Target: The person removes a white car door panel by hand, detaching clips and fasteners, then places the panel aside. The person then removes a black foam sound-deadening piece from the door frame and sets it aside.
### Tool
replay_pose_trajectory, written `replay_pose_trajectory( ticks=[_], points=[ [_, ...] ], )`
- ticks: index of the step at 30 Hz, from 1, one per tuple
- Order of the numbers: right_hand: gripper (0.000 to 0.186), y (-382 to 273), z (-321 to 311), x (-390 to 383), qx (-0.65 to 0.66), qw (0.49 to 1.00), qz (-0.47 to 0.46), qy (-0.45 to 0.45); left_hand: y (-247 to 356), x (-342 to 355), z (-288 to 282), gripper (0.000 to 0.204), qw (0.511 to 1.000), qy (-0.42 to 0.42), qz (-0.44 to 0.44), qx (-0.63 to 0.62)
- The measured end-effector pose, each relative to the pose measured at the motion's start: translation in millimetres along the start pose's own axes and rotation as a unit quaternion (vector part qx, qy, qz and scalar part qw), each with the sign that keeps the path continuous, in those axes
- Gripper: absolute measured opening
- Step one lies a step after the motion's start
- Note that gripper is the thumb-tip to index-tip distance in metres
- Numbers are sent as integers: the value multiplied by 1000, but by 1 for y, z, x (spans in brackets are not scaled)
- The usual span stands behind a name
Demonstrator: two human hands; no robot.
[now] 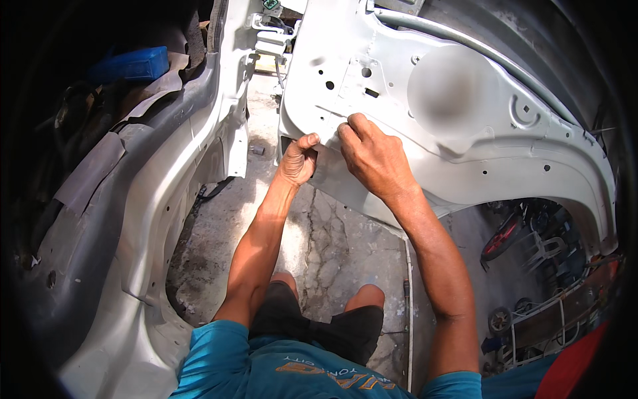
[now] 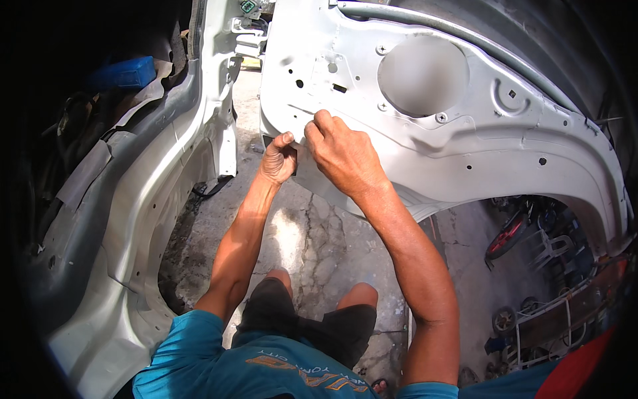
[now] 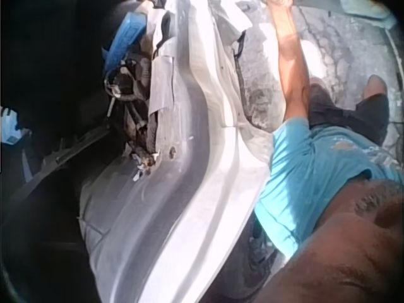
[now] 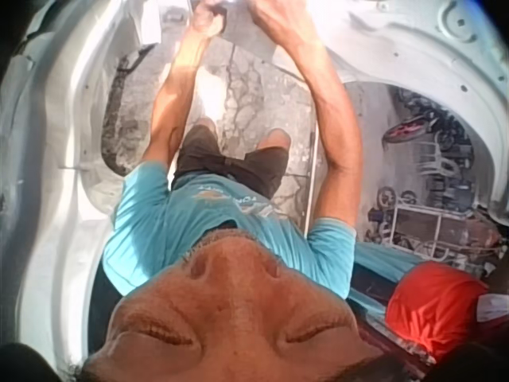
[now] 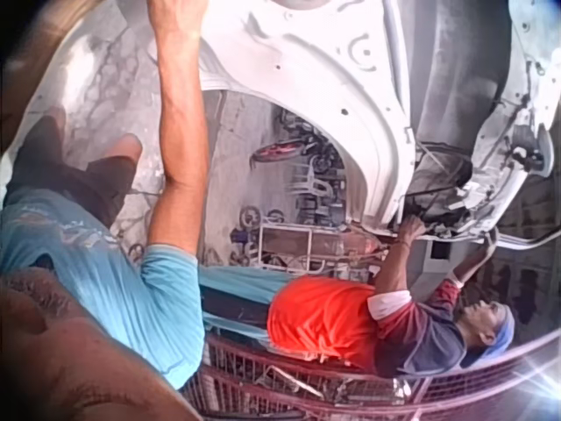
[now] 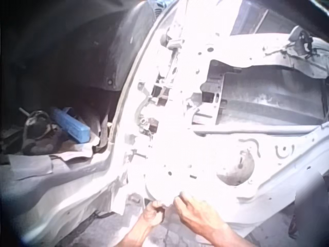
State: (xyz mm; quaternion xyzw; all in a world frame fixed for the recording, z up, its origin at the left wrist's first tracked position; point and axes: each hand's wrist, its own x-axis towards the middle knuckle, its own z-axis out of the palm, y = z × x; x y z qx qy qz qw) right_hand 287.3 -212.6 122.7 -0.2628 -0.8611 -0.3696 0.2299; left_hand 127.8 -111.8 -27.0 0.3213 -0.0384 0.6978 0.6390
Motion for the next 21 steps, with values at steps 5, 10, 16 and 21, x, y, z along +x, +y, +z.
replay_pose_trajectory(
  ticks=[5, 10, 16, 21],
  points=[
    [15, 2, 2, -1, 9, 1000, 3, 2, 7, -7, 20, 20, 1000, -16, -14, -6],
    [16, 0, 4, 0, 1, 1000, 3, 18, 6, -5, 16, 30, 1000, -12, -15, 23],
    [16, 0, 1, -1, -21, 999, -17, 27, 5, -3, 6, 41, 999, -23, -42, 27],
    [15, 5, 3, -3, -15, 999, -27, 19, 3, -6, 21, 26, 999, 19, -20, 27]
  ],
)
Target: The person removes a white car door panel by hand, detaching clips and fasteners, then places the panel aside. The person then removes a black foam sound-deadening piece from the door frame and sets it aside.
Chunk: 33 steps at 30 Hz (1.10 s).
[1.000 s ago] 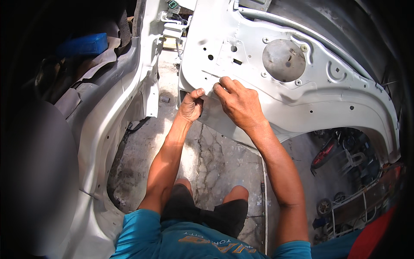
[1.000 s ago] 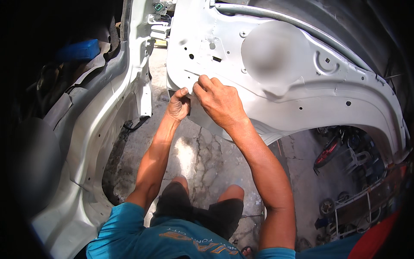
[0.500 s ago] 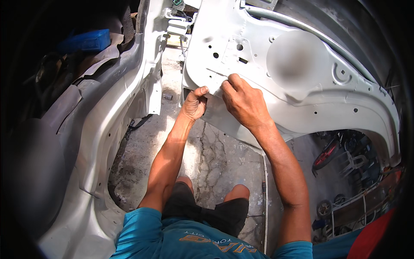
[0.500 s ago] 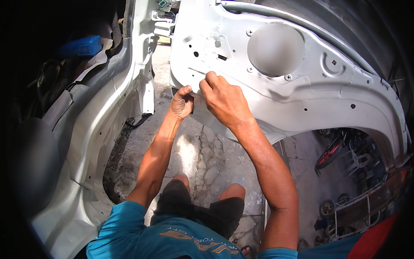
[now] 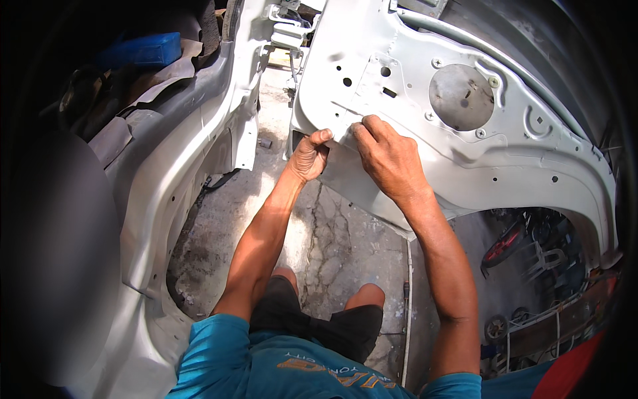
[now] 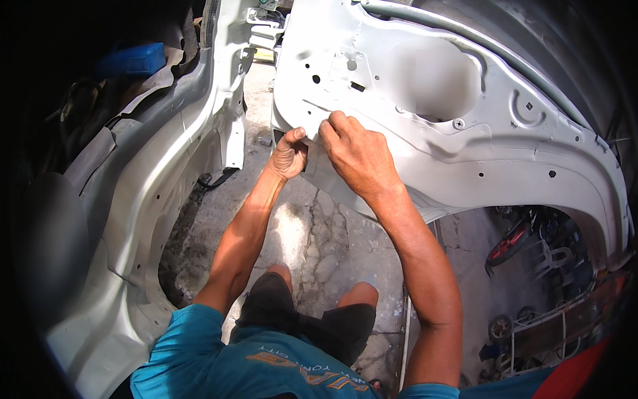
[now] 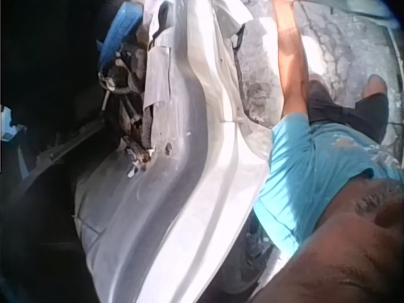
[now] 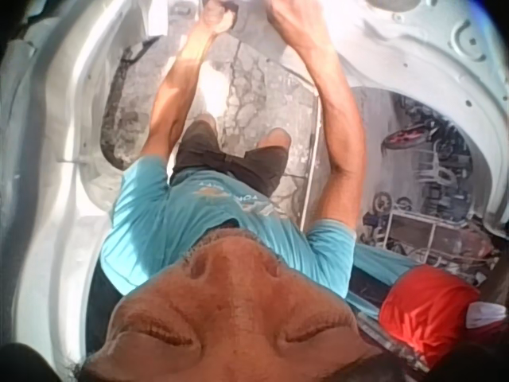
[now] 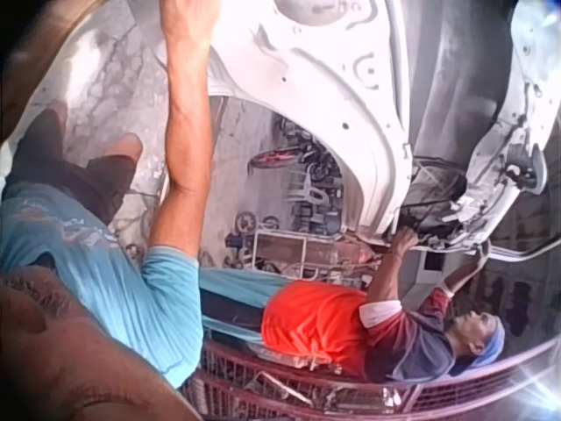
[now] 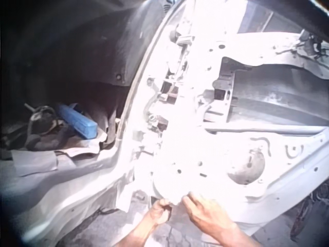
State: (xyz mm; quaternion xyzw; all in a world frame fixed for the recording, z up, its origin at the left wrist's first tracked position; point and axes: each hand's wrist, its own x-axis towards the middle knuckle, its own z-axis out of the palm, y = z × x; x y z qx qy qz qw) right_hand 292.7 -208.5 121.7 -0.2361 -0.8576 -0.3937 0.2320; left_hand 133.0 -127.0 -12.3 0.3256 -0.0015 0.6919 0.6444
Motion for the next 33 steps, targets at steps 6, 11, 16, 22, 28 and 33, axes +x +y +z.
replay_pose_trajectory(
  ticks=[6, 11, 16, 22, 28, 33],
  points=[
    [15, -3, -2, 3, -10, 1000, 14, -8, -7, 6, -20, 36, 1000, -26, 17, -4],
    [16, -1, 1, 3, -19, 1000, 6, -8, -9, 8, -23, 31, 1000, -17, 15, -12],
    [17, -3, 3, 0, -44, 999, 17, -18, -8, 5, -16, 36, 1000, -19, -7, -14],
    [22, -6, 1, 4, -13, 999, 25, 17, -7, 5, -22, 48, 1000, -17, -1, 12],
    [25, -5, 0, 1, -25, 999, 36, -7, -10, 3, -16, 54, 1000, -19, 5, 21],
    [19, -2, 1, 2, -23, 1000, -1, 9, -9, 2, -11, 53, 999, -16, 26, 19]
  ],
)
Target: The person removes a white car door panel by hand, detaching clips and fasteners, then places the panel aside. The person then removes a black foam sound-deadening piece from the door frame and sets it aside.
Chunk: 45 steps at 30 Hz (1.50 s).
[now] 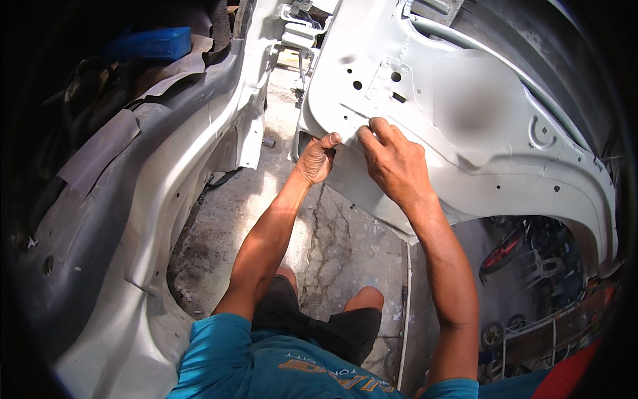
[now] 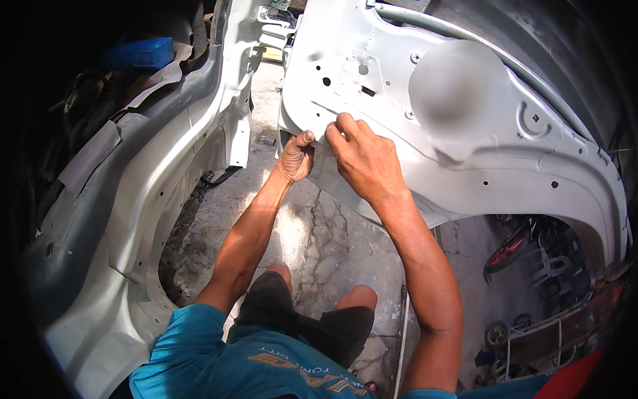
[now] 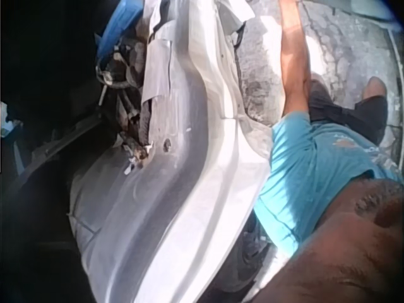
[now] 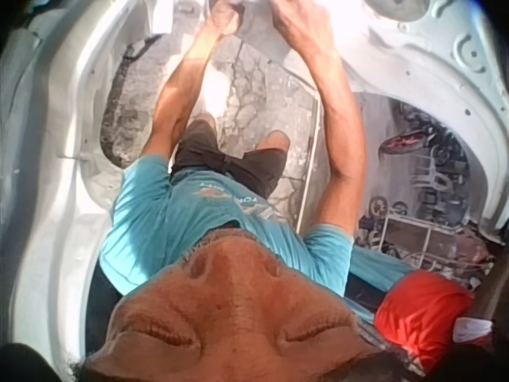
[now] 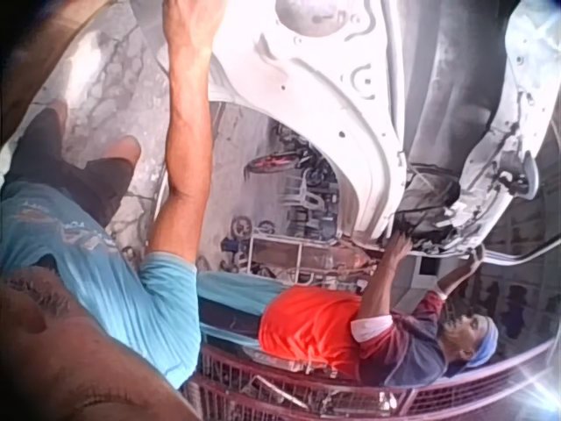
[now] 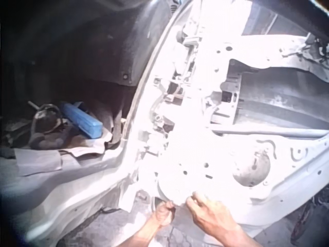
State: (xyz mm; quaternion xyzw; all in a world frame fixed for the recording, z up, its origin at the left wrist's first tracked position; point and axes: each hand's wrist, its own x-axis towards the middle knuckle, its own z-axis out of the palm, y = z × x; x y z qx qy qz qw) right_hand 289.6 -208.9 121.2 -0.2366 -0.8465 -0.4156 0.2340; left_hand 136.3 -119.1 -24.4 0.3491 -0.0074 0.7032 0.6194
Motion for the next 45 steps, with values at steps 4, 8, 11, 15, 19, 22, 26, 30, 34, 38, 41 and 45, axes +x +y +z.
replay_pose_trajectory(
  ticks=[4, 8, 11, 15, 19, 22, 26, 30, 34, 38, 41, 45],
  points=[
    [15, 2, 0, 0, 7, 1000, 1, -9, 0, 1, -3, 51, 1000, -12, 10, -2],
    [14, 0, -1, 3, -4, 1000, 9, -18, 2, 3, -9, 51, 1000, -16, 3, -3],
    [14, 0, 2, 1, -15, 999, 25, -33, -2, 0, -3, 51, 1000, -9, 2, 1],
    [13, -3, -2, 7, 25, 999, 30, 18, 2, -1, 0, 52, 1000, -8, 7, -1],
    [13, 5, -2, 1, 8, 1000, -4, -18, 0, 0, 1, 50, 1000, -8, 13, 5],
    [16, 7, 2, 0, 9, 998, 26, -50, -1, 1, -1, 47, 1000, -13, 9, 14],
    [15, 1, -3, 3, 39, 999, 25, -4, 0, 0, 3, 47, 1000, -8, 8, 17],
    [13, 9, 2, -2, 28, 999, -2, 19, -3, 3, 2, 45, 1000, -15, 16, 9],
    [15, 7, 4, -2, 28, 999, 32, -6, 0, 0, 4, 43, 1000, -15, 16, 20],
    [14, 8, 1, 0, 36, 999, 15, 22, 2, -2, 11, 46, 999, -13, 22, 24],
    [12, 11, 4, -2, 32, 999, 8, 6, -3, 3, 1, 46, 999, -14, 20, 24],
    [27, 7, 4, -4, 48, 996, 69, -28, 0, 1, 4, 40, 1000, -10, 18, 22]
  ],
)
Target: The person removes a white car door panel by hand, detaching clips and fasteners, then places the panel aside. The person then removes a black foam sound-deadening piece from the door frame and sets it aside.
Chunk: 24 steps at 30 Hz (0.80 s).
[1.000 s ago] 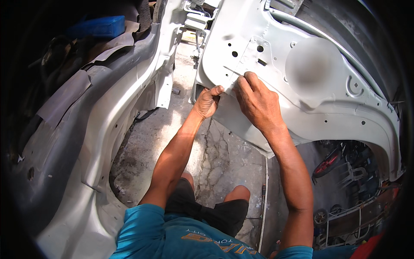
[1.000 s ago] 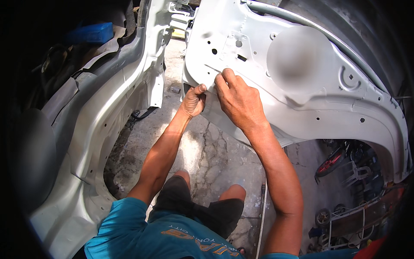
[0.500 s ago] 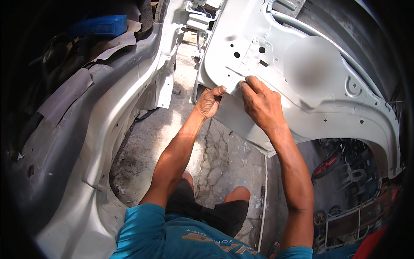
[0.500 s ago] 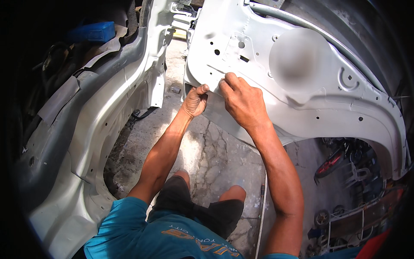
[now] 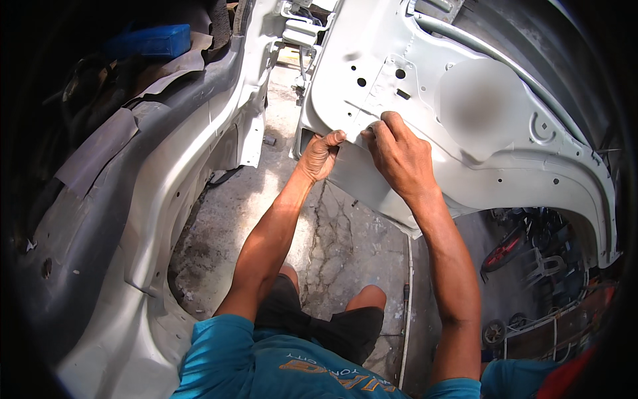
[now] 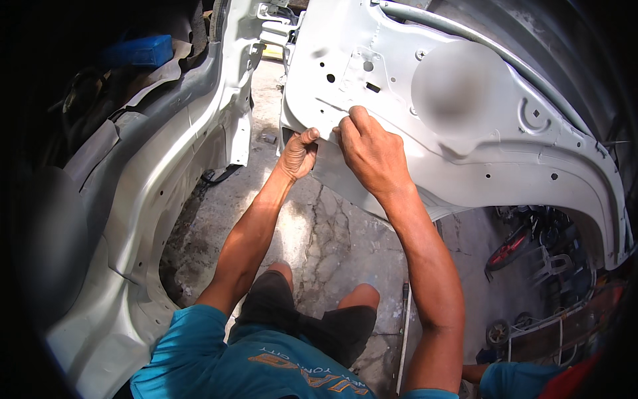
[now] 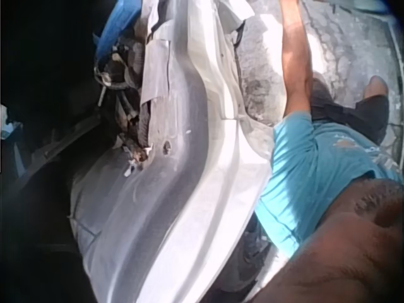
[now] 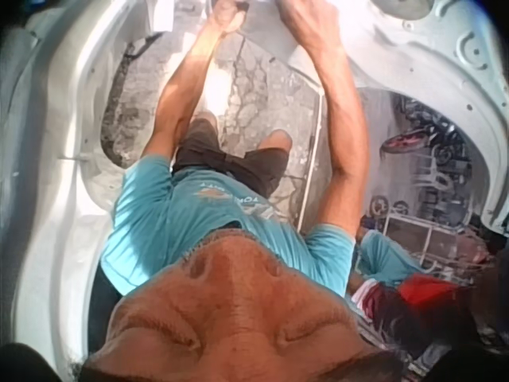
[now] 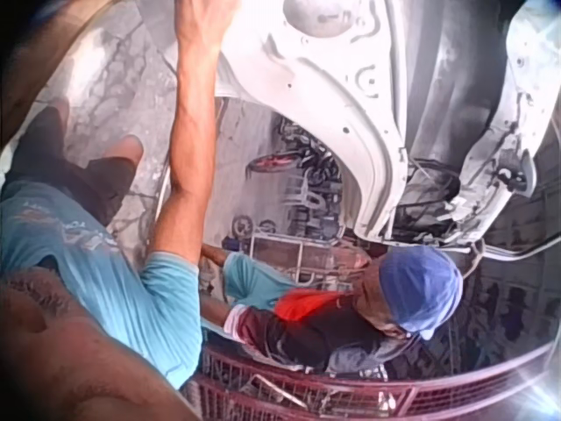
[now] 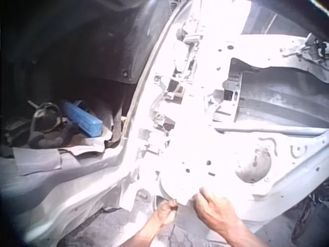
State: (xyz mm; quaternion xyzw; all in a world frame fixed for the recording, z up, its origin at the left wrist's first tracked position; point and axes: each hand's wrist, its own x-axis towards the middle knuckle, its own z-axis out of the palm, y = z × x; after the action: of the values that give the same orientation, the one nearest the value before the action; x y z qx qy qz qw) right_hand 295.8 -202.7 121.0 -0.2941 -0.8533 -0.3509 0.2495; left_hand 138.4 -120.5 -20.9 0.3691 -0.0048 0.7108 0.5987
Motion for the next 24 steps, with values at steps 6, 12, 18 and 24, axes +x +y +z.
replay_pose_trajectory(
  ticks=[6, 12, 18, 24],
  points=[
    [42, -3, -4, 0, 62, 996, 12, 59, -1, 1, 2, 34, 1000, 3, -13, -24],
    [19, -2, -6, 3, 5, 998, -59, 27, -1, 2, 0, 28, 1000, 13, -11, -21],
    [23, 3, 4, 2, -8, 999, -24, 45, 0, 2, 0, 31, 999, -6, -2, -35],
    [21, -6, -6, 4, 2, 996, -54, 75, 8, -1, 8, 39, 999, -1, -32, 4]
  ],
)
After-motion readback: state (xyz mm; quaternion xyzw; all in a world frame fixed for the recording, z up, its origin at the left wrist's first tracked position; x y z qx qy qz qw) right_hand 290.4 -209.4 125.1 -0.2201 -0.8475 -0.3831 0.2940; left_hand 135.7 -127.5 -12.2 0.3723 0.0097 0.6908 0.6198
